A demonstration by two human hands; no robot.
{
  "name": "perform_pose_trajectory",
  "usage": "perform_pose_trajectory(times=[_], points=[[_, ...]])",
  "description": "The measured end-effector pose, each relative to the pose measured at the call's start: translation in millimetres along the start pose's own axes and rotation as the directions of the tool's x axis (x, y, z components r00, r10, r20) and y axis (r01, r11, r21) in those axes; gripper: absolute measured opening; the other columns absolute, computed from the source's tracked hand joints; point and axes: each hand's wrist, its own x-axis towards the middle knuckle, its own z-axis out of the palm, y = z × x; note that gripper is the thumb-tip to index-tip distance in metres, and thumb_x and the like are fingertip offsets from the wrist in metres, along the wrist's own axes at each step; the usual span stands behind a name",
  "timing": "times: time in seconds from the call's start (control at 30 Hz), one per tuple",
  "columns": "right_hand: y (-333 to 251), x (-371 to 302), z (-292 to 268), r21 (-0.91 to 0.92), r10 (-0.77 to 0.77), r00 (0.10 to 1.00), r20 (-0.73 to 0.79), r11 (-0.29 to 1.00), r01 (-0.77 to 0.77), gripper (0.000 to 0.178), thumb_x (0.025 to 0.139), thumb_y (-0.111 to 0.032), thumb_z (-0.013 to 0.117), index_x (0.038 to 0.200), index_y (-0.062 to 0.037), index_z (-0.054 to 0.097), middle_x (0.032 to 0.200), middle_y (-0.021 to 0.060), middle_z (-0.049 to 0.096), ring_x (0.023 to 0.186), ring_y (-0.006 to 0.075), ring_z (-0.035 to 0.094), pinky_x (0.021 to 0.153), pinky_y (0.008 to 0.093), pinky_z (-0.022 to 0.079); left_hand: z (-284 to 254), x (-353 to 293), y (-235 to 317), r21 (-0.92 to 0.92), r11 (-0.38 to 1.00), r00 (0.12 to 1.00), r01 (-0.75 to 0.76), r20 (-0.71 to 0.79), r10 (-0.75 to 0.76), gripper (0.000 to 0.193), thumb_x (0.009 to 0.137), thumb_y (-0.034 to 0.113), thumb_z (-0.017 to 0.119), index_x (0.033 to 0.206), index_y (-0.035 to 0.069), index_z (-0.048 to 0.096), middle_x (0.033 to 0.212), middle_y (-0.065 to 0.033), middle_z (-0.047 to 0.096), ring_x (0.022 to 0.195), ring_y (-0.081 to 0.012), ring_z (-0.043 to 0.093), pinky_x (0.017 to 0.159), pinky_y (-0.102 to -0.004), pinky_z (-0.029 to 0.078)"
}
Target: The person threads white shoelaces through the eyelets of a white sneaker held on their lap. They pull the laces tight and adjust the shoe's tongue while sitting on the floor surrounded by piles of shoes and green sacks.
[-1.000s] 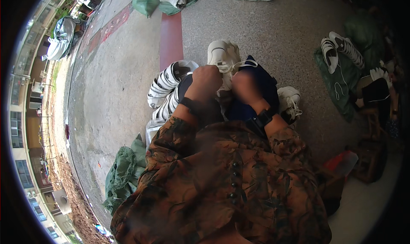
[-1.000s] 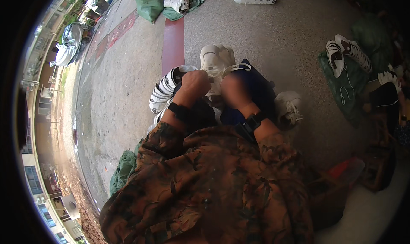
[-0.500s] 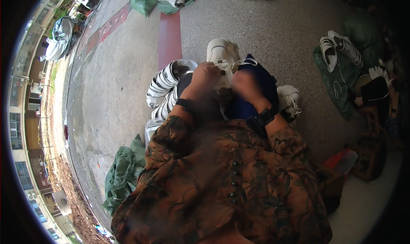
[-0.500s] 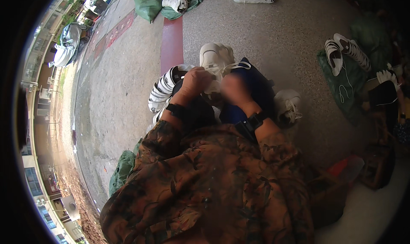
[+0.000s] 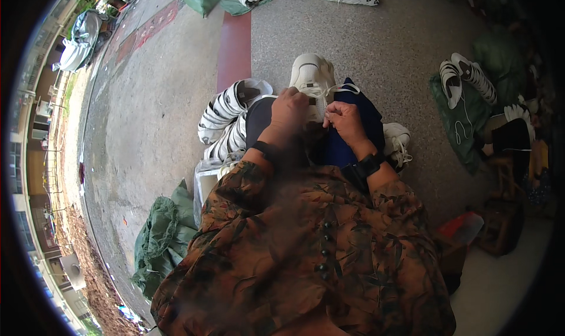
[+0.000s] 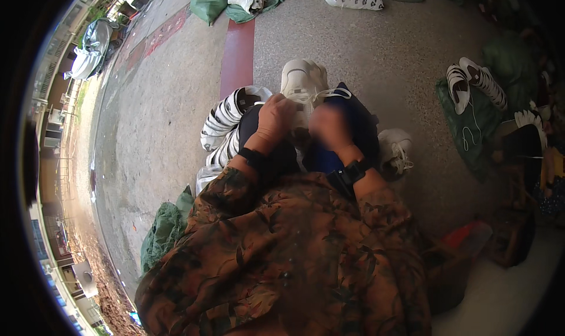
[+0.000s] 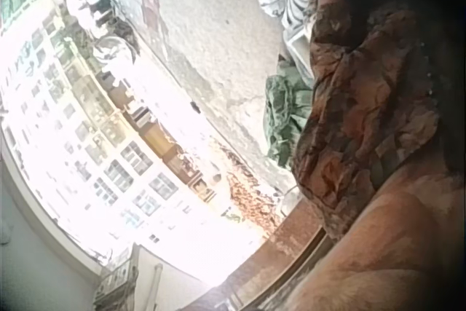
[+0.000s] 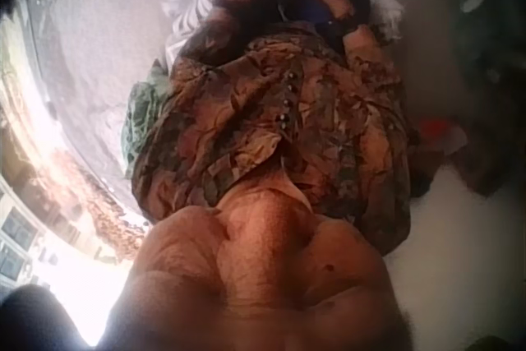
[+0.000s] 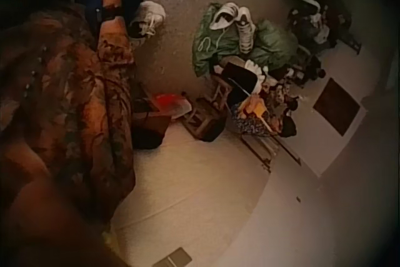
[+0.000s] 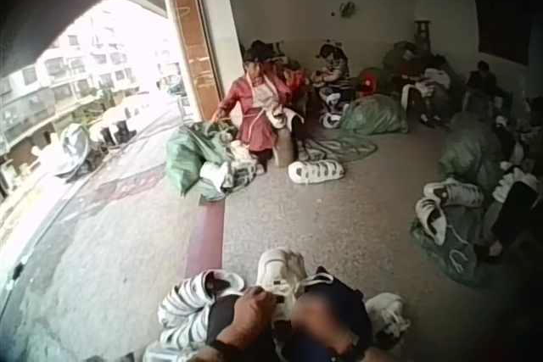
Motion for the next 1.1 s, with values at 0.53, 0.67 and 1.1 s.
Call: perform_pose_trajectory(times=[0.53,0.67,1.1], points=[[6,1,0,0.122,-0.017,0.996,-0.088,0.992,0.028,0.009,0.082,0.000,0.054,0.074,-0.0002,0.058,0.063,0.0061,0.064,0.053,0.0066,0.052,0.050,0.0218,0.042,-13,-1,14,0.024,0.970,0.939,-0.240,-0.248,0.238,0.006,0.068,0.016,0.064,0.074,0.017,0.065,0.072,-0.0031,0.055,0.076,-0.0238,0.057,0.064,-0.0360,0.048],[-1,0,5,0.081,-0.045,0.993,-0.106,0.995,0.054,0.008,0.081,0.000,0.054,0.073,-0.0007,0.057,0.060,0.0028,0.059,0.053,0.0067,0.053,0.050,0.0221,0.042,-3,5,11,0.136,0.932,0.936,-0.336,-0.060,0.346,0.006,0.067,0.018,0.062,0.072,0.015,0.062,0.072,-0.0025,0.055,0.076,-0.0220,0.055,0.065,-0.0357,0.045],[5,1,3,0.044,-0.045,0.983,-0.180,0.998,0.053,0.006,0.079,-0.002,0.058,0.074,0.0003,0.059,0.060,0.0002,0.056,0.054,0.0053,0.051,0.049,0.0222,0.041,0,1,17,0.095,0.967,0.971,-0.238,-0.010,0.240,0.011,0.068,0.019,0.061,0.078,0.014,0.059,0.079,-0.0043,0.053,0.083,-0.0247,0.054,0.071,-0.0387,0.043]])
